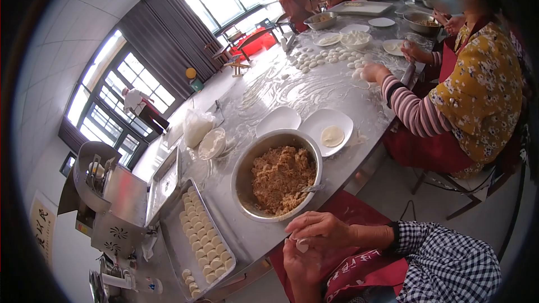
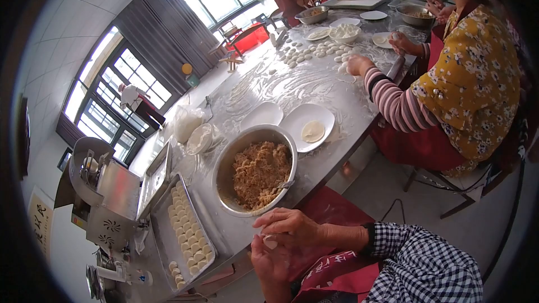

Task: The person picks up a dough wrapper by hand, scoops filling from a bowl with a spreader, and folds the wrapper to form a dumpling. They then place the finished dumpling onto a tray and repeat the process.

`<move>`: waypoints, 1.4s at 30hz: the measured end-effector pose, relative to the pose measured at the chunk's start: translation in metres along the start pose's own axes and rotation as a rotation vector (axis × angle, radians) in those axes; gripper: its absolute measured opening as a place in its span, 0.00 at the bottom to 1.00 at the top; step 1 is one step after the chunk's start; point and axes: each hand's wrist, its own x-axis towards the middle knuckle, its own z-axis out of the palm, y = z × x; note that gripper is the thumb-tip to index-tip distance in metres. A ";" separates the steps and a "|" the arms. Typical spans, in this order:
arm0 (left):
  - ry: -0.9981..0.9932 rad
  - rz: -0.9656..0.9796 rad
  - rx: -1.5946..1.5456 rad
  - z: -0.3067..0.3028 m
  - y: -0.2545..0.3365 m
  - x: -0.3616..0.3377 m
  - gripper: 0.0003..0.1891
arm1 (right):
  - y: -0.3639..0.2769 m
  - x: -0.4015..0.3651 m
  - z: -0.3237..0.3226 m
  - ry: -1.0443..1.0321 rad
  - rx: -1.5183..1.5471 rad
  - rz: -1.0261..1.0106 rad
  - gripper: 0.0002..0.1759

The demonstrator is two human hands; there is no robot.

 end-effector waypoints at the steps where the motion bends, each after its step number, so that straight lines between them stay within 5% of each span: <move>1: 0.022 0.020 0.031 0.006 -0.001 -0.001 0.15 | 0.002 -0.001 0.000 0.000 0.000 0.001 0.08; 8: 0.090 0.021 -0.206 -0.008 0.001 0.001 0.13 | 0.002 0.003 0.000 -0.051 -0.158 -0.063 0.10; 19: 0.163 0.115 -0.112 0.007 0.011 0.004 0.16 | 0.012 0.018 0.012 -0.077 -0.215 -0.158 0.09; 26: 0.008 0.066 -0.148 -0.010 0.013 0.005 0.18 | 0.010 0.015 0.015 -0.069 -0.121 -0.095 0.16; 34: 0.038 0.068 -0.238 -0.009 0.011 0.005 0.20 | 0.011 0.023 0.017 -0.140 -0.289 -0.194 0.07; 42: 0.061 0.246 0.173 0.006 0.054 -0.014 0.17 | 0.006 0.036 0.039 -0.144 -0.171 -0.146 0.15</move>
